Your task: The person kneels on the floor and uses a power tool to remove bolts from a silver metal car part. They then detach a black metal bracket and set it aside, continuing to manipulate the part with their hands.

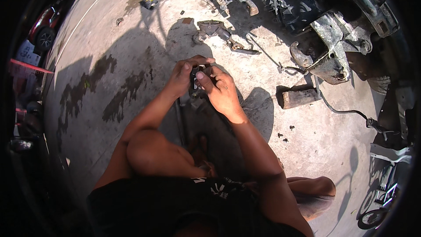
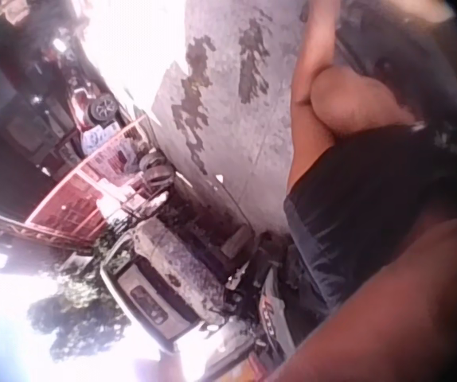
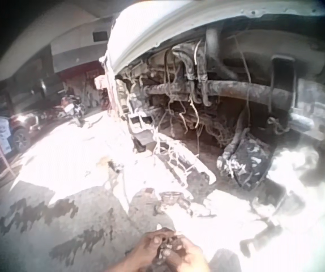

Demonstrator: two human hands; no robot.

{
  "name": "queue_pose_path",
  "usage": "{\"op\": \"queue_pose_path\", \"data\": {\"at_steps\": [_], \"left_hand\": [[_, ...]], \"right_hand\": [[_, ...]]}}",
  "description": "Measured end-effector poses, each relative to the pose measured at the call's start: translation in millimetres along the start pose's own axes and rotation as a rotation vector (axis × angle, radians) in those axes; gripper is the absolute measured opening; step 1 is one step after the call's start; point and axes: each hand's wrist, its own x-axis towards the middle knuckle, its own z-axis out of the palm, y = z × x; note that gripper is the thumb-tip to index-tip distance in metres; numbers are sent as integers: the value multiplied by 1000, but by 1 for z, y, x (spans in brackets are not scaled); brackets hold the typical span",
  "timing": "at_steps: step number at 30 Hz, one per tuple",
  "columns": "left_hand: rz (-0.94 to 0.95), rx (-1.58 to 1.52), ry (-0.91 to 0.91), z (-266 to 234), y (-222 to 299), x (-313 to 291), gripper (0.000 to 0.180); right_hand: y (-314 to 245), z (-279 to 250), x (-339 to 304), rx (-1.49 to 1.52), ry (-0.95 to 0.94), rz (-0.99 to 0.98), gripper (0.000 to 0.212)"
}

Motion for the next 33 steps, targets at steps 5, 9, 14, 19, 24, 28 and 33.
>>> {"op": "queue_pose_path", "data": {"at_steps": [5, 9, 14, 19, 24, 28, 33], "left_hand": [[-151, -99, -41, -1, 2, -4, 77], [-23, -18, 26, 3, 0, 1, 77], [-135, -103, -40, 3, 6, -1, 76], [19, -24, 39, 5, 1, 2, 75], [-132, -114, -26, 3, 10, -3, 75], [-74, 56, -3, -4, 10, 0, 88], [-147, -38, -25, -5, 13, -4, 87]], "right_hand": [[2, -6, 3, 100, -116, 153, 24], [0, -6, 2, -170, -36, -83, 29], [2, -6, 1, 22, -83, 79, 25], [-12, -3, -3, -255, 18, -164, 31], [2, -9, 5, 242, -170, 191, 27], [-9, 3, 1, -37, 1, 82, 25], [-3, 6, 0, 121, -81, 88, 27]]}}
